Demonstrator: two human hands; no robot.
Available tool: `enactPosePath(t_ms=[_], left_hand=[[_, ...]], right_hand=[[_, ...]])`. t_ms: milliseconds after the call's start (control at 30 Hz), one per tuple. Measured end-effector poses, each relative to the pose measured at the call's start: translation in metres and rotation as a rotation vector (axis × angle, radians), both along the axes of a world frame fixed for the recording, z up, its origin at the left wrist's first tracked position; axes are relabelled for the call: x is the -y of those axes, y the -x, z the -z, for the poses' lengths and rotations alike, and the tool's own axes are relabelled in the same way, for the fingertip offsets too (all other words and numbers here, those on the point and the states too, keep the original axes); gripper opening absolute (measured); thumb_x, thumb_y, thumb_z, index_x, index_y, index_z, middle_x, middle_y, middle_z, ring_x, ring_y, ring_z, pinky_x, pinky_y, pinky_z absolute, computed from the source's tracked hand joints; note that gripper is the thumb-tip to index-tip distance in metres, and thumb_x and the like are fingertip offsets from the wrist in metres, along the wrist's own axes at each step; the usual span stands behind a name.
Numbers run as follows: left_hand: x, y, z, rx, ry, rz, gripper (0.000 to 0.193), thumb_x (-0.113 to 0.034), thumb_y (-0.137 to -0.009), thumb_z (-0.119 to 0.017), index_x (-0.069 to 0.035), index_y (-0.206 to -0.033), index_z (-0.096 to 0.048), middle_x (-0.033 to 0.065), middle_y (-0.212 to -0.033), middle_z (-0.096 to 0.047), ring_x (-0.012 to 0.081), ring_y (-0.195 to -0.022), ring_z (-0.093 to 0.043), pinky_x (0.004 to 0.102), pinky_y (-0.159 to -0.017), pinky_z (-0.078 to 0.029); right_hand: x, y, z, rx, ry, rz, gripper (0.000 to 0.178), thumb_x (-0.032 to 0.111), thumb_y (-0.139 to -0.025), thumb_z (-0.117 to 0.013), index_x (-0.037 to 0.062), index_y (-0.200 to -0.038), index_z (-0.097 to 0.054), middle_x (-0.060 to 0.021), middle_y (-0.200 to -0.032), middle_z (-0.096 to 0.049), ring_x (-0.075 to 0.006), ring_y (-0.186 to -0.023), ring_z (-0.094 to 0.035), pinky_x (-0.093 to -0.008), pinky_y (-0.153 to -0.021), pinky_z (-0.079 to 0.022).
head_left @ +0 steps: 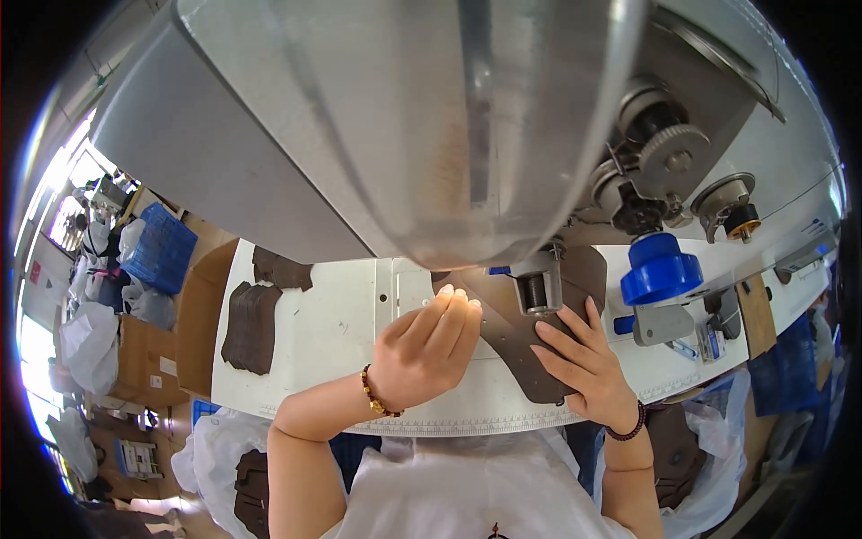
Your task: Stitching together leather components of a shoe upper using an industrial sewing machine.
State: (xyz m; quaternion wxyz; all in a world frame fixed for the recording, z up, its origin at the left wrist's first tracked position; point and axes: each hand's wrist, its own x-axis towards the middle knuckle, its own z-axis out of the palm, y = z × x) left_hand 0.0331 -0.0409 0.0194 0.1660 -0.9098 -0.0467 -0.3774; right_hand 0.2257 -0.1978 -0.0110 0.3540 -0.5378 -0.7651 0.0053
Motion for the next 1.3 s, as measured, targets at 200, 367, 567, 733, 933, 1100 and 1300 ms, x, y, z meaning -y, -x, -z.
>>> enactPosePath(t_ms=[200, 367, 567, 733, 933, 1100, 1300], left_hand=[[-0.009, -0.001, 0.001, 0.012, 0.039, 0.013, 0.016, 0.001, -0.067, -0.065, 0.001, -0.083, -0.064, 0.0082, -0.084, -0.06, 0.0184, -0.08, -0.064, 0.0217, -0.054, -0.051], [-0.019, 0.0, 0.002, 0.088, 0.05, 0.049, 0.019, 0.001, -0.066, -0.065, 0.0, -0.084, -0.065, 0.007, -0.085, -0.06, 0.0179, -0.079, -0.065, 0.0229, -0.052, -0.051], [-0.03, 0.005, 0.005, 0.027, 0.168, 0.109, 0.023, 0.003, -0.066, -0.065, 0.0, -0.089, -0.064, 0.0059, -0.088, -0.059, 0.0175, -0.075, -0.065, 0.0238, -0.052, -0.052], [-0.036, 0.006, 0.009, 0.07, 0.213, 0.141, 0.03, 0.005, -0.063, -0.065, 0.0, -0.093, -0.064, 0.0068, -0.089, -0.058, 0.0187, -0.076, -0.065, 0.0254, -0.053, -0.053], [-0.048, 0.01, 0.001, 0.022, 0.291, 0.208, 0.032, 0.004, -0.065, -0.065, -0.001, -0.096, -0.064, 0.0078, -0.091, -0.06, 0.0232, -0.084, -0.064, 0.0324, -0.068, -0.054], [-0.036, 0.025, 0.023, 0.157, 0.524, 0.1, 0.028, 0.005, -0.069, -0.064, -0.002, -0.096, -0.065, 0.0123, -0.094, -0.063, 0.0306, -0.092, -0.062, 0.0387, -0.082, -0.051], [0.01, 0.047, 0.078, 0.017, 1.495, 0.437, 0.062, 0.012, -0.071, -0.067, 0.0, -0.128, -0.045, 0.0107, -0.121, -0.057, 0.0182, -0.116, -0.052, 0.0335, -0.097, -0.042]], right_hand=[[-0.002, 0.006, -0.002, 0.044, 0.023, -0.004, 0.059, -0.005, -0.064, -0.054, 0.0065, -0.122, -0.058, -0.0104, -0.138, -0.045, -0.0353, -0.133, -0.034, -0.0632, -0.107, -0.016], [0.001, 0.028, 0.001, 0.152, 0.042, 0.115, 0.047, -0.002, -0.071, -0.059, 0.0023, -0.118, -0.058, -0.015, -0.135, -0.046, -0.0396, -0.128, -0.038, -0.0665, -0.103, -0.019], [-0.003, 0.054, 0.006, 0.218, -0.064, 0.203, 0.043, 0.005, -0.075, -0.059, -0.0004, -0.117, -0.057, -0.0181, -0.132, -0.047, -0.0416, -0.124, -0.041, -0.071, -0.093, -0.027], [-0.005, 0.079, 0.015, 0.347, -0.049, 0.306, 0.042, 0.012, -0.076, -0.06, -0.0025, -0.114, -0.058, -0.021, -0.129, -0.048, -0.0414, -0.122, -0.044, -0.0721, -0.088, -0.031], [-0.015, 0.104, 0.016, 0.327, -0.131, 0.407, 0.038, 0.013, -0.076, -0.059, -0.0007, -0.111, -0.061, -0.0185, -0.128, -0.051, -0.0341, -0.123, -0.044, -0.0694, -0.089, -0.032], [-0.008, 0.093, 0.007, 0.191, -0.028, 0.307, 0.05, 0.026, -0.071, -0.068, 0.0034, -0.114, -0.059, -0.0155, -0.131, -0.05, -0.031, -0.125, -0.043, -0.0606, -0.094, -0.033], [-0.015, 0.09, 0.0, 0.202, -0.211, 0.271, 0.047, 0.04, -0.063, -0.078, 0.0075, -0.083, -0.051, -0.0082, -0.084, -0.046, -0.0258, -0.074, -0.046, -0.04, -0.069, -0.038]])
